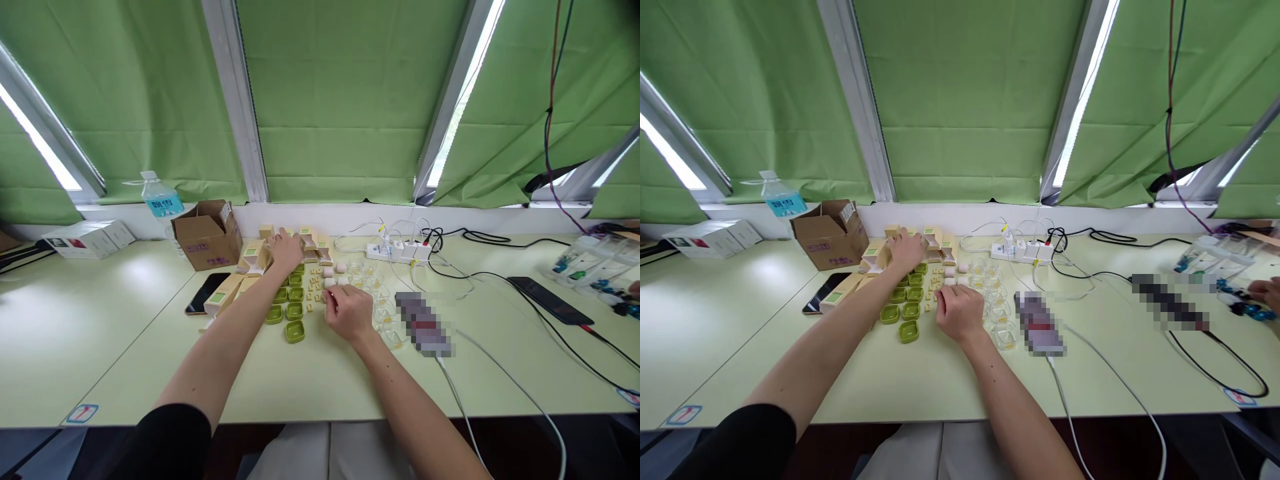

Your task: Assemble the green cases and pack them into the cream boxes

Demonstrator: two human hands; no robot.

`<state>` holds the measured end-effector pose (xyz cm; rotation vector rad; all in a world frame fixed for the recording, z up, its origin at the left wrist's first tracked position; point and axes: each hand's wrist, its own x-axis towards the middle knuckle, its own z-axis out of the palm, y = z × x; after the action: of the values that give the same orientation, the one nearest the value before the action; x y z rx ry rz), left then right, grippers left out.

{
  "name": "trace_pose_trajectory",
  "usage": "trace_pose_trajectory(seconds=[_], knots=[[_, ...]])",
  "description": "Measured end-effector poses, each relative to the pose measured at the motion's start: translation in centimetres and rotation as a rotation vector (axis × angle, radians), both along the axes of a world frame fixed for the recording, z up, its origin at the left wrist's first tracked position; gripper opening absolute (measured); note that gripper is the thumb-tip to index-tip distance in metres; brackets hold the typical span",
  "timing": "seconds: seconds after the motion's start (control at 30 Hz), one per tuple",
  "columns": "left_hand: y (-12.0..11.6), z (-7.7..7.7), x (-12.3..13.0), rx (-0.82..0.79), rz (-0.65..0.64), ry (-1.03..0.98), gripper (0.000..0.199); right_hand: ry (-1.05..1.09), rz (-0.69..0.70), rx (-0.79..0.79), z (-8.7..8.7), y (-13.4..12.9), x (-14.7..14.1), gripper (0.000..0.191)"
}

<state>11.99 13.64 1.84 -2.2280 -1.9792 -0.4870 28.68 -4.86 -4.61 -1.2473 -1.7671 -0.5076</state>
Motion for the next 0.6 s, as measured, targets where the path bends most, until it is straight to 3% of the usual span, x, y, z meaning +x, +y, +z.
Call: trace_pose_trajectory(seconds=[0.17,0.33,0.47,0.6], knots=[[-6.9,-0.1,-0.6,0.356,-0.186,-0.079,0.047,0.316,0.144,-0.118,0.9,-0.1,0.0,0.019],[-13.4,-2.9,-0.2,0.539,-0.332,-0.212,0.045,0.616,0.505,-0.27,1.5,0.2,-0.4,0.056],[-15.6,-4.4,0.0,0.544,-0.41,-0.327,0.053,0.566,0.628,-0.303,1.5,0.2,-0.6,0.05],[-15.2,-4.7,-0.8,0.471,-0.611,-0.454,0.054,0.609,0.686,-0.351,1.7,0.1,-0.3,0.047]])
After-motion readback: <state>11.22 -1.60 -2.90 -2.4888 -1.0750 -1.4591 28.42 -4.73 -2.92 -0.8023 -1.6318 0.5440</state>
